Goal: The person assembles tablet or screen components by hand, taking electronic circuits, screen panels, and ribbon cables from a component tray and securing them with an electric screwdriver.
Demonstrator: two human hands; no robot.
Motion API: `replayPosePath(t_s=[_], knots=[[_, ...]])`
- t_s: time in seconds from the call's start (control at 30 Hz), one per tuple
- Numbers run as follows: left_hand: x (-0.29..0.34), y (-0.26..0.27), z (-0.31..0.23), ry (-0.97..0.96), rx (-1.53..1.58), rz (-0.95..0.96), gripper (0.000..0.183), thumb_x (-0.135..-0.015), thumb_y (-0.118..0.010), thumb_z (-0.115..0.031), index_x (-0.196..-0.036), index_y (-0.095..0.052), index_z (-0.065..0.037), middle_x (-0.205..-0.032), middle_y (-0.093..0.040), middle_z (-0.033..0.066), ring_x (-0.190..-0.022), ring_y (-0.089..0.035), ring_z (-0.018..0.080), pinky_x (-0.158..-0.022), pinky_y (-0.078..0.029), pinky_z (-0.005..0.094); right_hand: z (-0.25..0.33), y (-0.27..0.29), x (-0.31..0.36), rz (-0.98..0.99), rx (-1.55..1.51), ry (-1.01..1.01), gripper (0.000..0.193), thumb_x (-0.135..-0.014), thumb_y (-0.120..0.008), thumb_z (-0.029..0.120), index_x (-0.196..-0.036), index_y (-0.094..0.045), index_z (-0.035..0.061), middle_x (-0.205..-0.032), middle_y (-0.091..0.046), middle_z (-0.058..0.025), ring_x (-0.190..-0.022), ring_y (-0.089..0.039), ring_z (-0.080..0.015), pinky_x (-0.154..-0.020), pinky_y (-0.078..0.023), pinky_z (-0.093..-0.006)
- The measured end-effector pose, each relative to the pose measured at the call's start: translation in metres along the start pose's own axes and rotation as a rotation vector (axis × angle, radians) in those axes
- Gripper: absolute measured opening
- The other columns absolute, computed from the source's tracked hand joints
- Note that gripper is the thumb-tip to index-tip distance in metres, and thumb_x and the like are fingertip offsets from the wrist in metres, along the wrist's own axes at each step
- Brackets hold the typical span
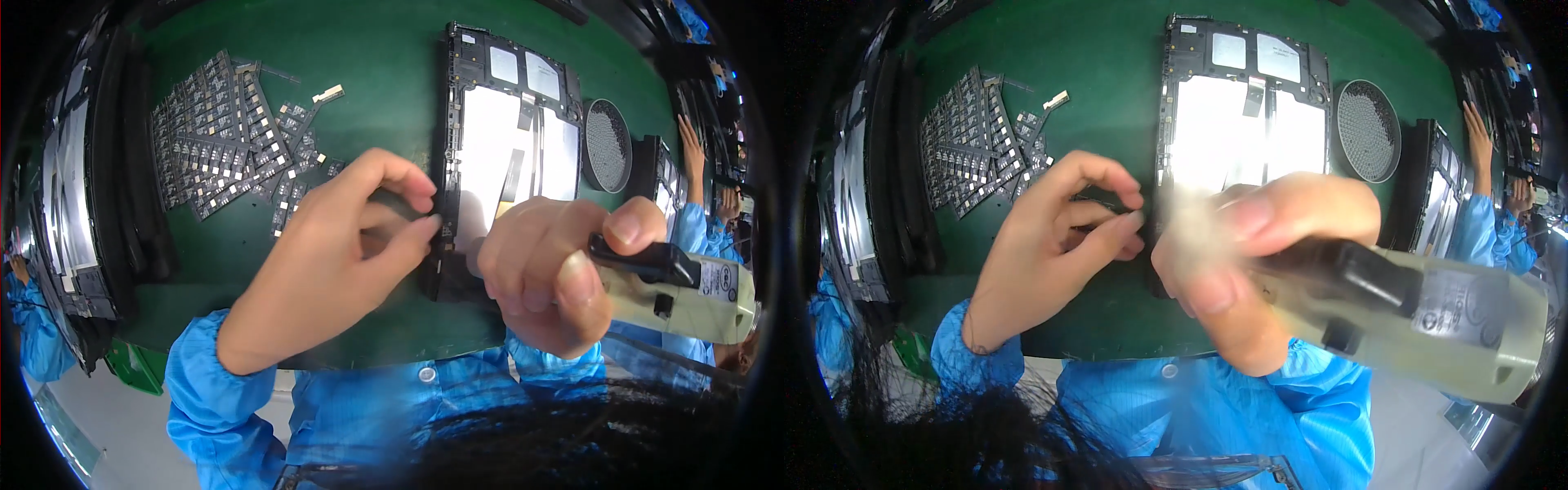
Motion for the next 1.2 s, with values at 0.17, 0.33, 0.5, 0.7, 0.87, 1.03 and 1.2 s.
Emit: replayPosePath(t_s=[0.17, 0.33, 0.5, 0.7, 0.87, 1.03, 1.2], knots=[[-0.011, -0.008, 0.010, -0.094, -0.218, -0.049, 0.025, -0.089, -0.072, -0.001, -0.108, -0.056, 0.000, -0.101, -0.061, 0.0044, -0.084, -0.067, 0.0088, -0.070, -0.051, 0.0211, -0.004, 0.001, -0.002, 0.082, -0.044, -0.032, 0.033, -0.097, -0.048, 0.006, -0.129, -0.037, 0.0117, -0.067, -0.051, -0.0055, -0.048, -0.050, -0.0169, -0.046, -0.044, -0.0305], [-0.011, -0.007, 0.012, -0.081, -0.169, -0.054, 0.025, -0.088, -0.072, -0.001, -0.108, -0.057, 0.000, -0.100, -0.062, 0.0041, -0.084, -0.067, 0.0085, -0.069, -0.052, 0.0210, -0.010, -0.002, -0.002, 0.082, -0.028, -0.017, 0.032, -0.098, -0.047, 0.006, -0.128, -0.037, 0.0113, -0.068, -0.051, -0.0051, -0.048, -0.049, -0.0163, -0.047, -0.044, -0.0300], [-0.009, -0.008, 0.013, -0.066, -0.154, -0.052, 0.024, -0.088, -0.072, 0.000, -0.107, -0.057, 0.000, -0.100, -0.062, 0.0043, -0.084, -0.067, 0.0092, -0.069, -0.052, 0.0214, -0.008, -0.005, 0.000, 0.049, -0.004, -0.042, 0.032, -0.098, -0.047, 0.005, -0.127, -0.037, 0.0108, -0.068, -0.051, -0.0050, -0.048, -0.048, -0.0161, -0.047, -0.044, -0.0308], [-0.009, -0.008, 0.016, -0.098, -0.145, -0.055, 0.024, -0.088, -0.071, 0.000, -0.106, -0.057, 0.001, -0.099, -0.062, 0.0045, -0.084, -0.068, 0.0112, -0.068, -0.053, 0.0222, -0.009, -0.008, -0.001, 0.030, 0.005, -0.052, 0.032, -0.097, -0.049, 0.003, -0.125, -0.037, 0.0099, -0.067, -0.049, -0.0043, -0.046, -0.047, -0.0152, -0.046, -0.043, -0.0317], [-0.012, -0.004, 0.010, -0.108, -0.174, -0.056, 0.023, -0.087, -0.072, 0.000, -0.105, -0.057, 0.000, -0.097, -0.063, 0.0044, -0.084, -0.068, 0.0121, -0.068, -0.053, 0.0233, -0.009, -0.004, -0.005, 0.027, 0.152, -0.082, 0.025, -0.096, -0.050, 0.003, -0.116, -0.038, 0.0099, -0.065, -0.048, -0.0042, -0.044, -0.045, -0.0144, -0.043, -0.042, -0.0327], [-0.008, -0.005, 0.013, -0.247, -0.199, -0.122, 0.023, -0.084, -0.074, -0.004, -0.100, -0.059, 0.002, -0.094, -0.069, 0.0155, -0.072, -0.072, 0.0234, -0.062, -0.055, 0.0323, -0.010, -0.009, 0.001, 0.063, 0.328, -0.120, 0.023, -0.089, -0.059, -0.003, -0.098, -0.041, 0.0081, -0.069, -0.049, -0.0048, -0.052, -0.047, -0.0128, -0.048, -0.042, -0.0305], [0.023, -0.012, -0.008, -0.170, -0.176, 0.068, 0.045, -0.090, -0.069, -0.012, -0.128, -0.049, 0.000, -0.110, -0.063, 0.0218, -0.094, -0.068, 0.0320, -0.079, -0.054, 0.0374, -0.022, -0.005, 0.019, -0.080, 0.189, -0.227, 0.029, -0.090, -0.060, -0.002, -0.107, -0.040, 0.0122, -0.072, -0.046, -0.0037, -0.049, -0.042, -0.0122, -0.044, -0.036, -0.0283]])
Point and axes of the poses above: each hand's wrist, its own x-axis away from the middle knuckle, its own y-axis out of the back of the hand, z = x × y, the point moved 2 cm from there along -x, towards the middle knuckle
